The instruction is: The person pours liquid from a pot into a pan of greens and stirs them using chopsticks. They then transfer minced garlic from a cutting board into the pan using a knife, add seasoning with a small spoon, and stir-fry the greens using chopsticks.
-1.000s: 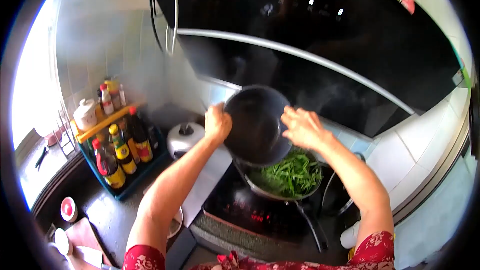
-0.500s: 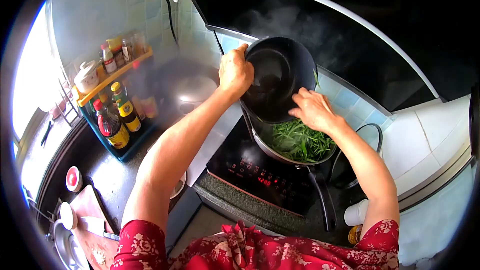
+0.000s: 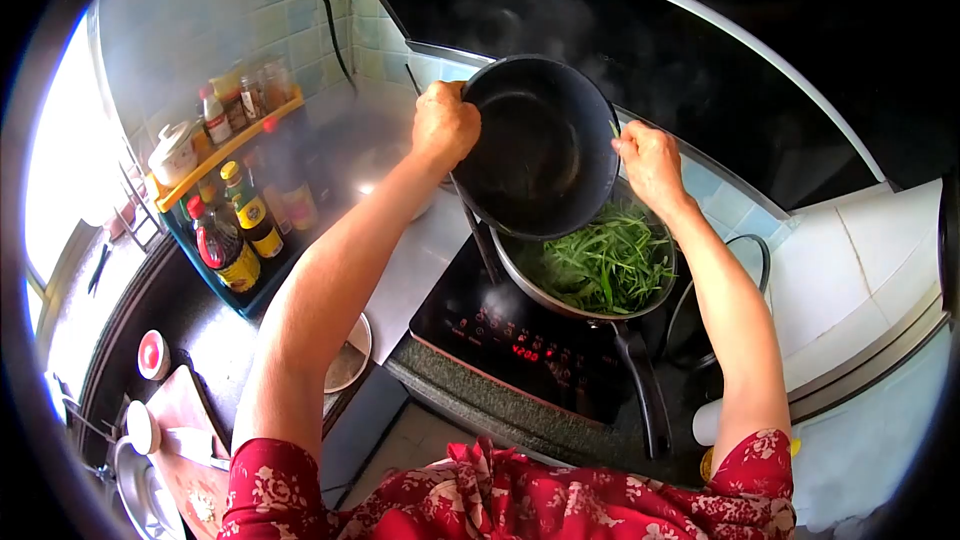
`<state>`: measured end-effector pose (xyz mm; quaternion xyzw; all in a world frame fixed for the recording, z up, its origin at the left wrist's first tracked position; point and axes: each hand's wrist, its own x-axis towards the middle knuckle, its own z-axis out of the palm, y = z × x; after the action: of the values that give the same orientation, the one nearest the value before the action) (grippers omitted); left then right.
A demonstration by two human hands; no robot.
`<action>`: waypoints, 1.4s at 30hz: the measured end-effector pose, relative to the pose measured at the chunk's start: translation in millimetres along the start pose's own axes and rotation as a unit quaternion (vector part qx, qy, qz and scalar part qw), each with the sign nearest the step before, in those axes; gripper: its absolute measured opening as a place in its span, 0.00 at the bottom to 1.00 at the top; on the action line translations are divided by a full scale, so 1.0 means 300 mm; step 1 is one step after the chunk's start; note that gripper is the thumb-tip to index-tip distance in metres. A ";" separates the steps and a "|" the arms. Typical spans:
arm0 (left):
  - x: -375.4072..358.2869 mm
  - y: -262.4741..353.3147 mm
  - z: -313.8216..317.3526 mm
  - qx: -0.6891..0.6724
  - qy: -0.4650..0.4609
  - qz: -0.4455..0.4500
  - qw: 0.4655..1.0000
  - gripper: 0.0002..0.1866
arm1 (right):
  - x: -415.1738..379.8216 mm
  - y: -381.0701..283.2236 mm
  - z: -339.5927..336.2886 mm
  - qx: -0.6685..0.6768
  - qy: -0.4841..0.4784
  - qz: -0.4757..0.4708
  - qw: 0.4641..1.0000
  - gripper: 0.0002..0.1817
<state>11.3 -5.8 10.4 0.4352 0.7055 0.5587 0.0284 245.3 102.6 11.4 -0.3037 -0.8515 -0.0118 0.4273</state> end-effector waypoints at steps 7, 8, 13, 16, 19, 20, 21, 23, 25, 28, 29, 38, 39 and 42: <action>0.031 -0.097 -0.042 -0.019 -0.009 -0.047 0.999 0.15 | -0.033 0.122 -0.058 0.039 -0.040 0.076 0.995 0.07; 0.040 -0.110 -0.048 -0.003 -0.008 -0.022 1.000 0.15 | -0.065 0.159 -0.040 -0.107 -0.165 0.036 0.980 0.07; 0.033 -0.120 -0.051 -0.047 -0.030 -0.051 0.997 0.13 | -0.015 -0.072 -0.091 -0.083 -0.080 0.002 0.993 0.06; 0.020 -0.097 -0.046 -0.054 -0.037 -0.045 0.997 0.12 | -0.004 -0.181 0.034 0.022 -0.149 -0.155 0.976 0.07; 0.012 -0.077 -0.041 -0.054 -0.039 -0.064 0.996 0.12 | 0.005 -0.311 0.111 -0.165 -0.289 -0.110 0.937 0.10; 0.011 -0.073 -0.042 -0.045 -0.042 -0.067 0.996 0.12 | 0.012 -0.336 0.115 -0.181 -0.320 -0.095 0.925 0.08; 0.009 -0.069 -0.044 -0.035 -0.044 -0.071 0.996 0.12 | 0.010 -0.333 0.134 -0.180 -0.320 -0.095 0.925 0.08; 0.001 -0.066 -0.053 -0.057 -0.073 -0.084 0.992 0.12 | 0.003 -0.308 0.194 -0.192 -0.322 -0.111 0.920 0.07; 0.012 -0.085 -0.049 -0.086 -0.073 -0.088 0.990 0.13 | 0.003 -0.282 0.218 -0.177 -0.292 -0.111 0.933 0.07; 0.081 -0.175 -0.023 -0.099 -0.067 -0.109 0.987 0.13 | 0.035 -0.284 0.172 -0.153 -0.190 -0.115 0.963 0.05; 0.105 -0.213 -0.016 -0.093 -0.075 -0.128 0.985 0.13 | 0.058 -0.281 0.153 -0.101 -0.081 -0.147 0.981 0.04; 0.154 -0.457 -0.306 0.030 -0.184 -0.008 0.982 0.09 | -0.066 -0.002 -0.042 -0.190 -0.398 -0.027 0.897 0.13; 0.121 -0.454 -0.352 0.114 -0.183 0.017 0.976 0.10 | -0.068 -0.002 -0.045 -0.165 -0.399 0.061 0.900 0.19; 0.042 -0.515 -0.485 0.481 -0.147 0.203 0.840 0.13 | -0.048 0.031 -0.097 -0.149 -0.445 0.135 0.873 0.22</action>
<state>-163.1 -108.2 -55.2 0.6048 0.7687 0.0723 -0.1950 277.7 94.6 16.9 -0.4484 -0.8907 0.0558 -0.0500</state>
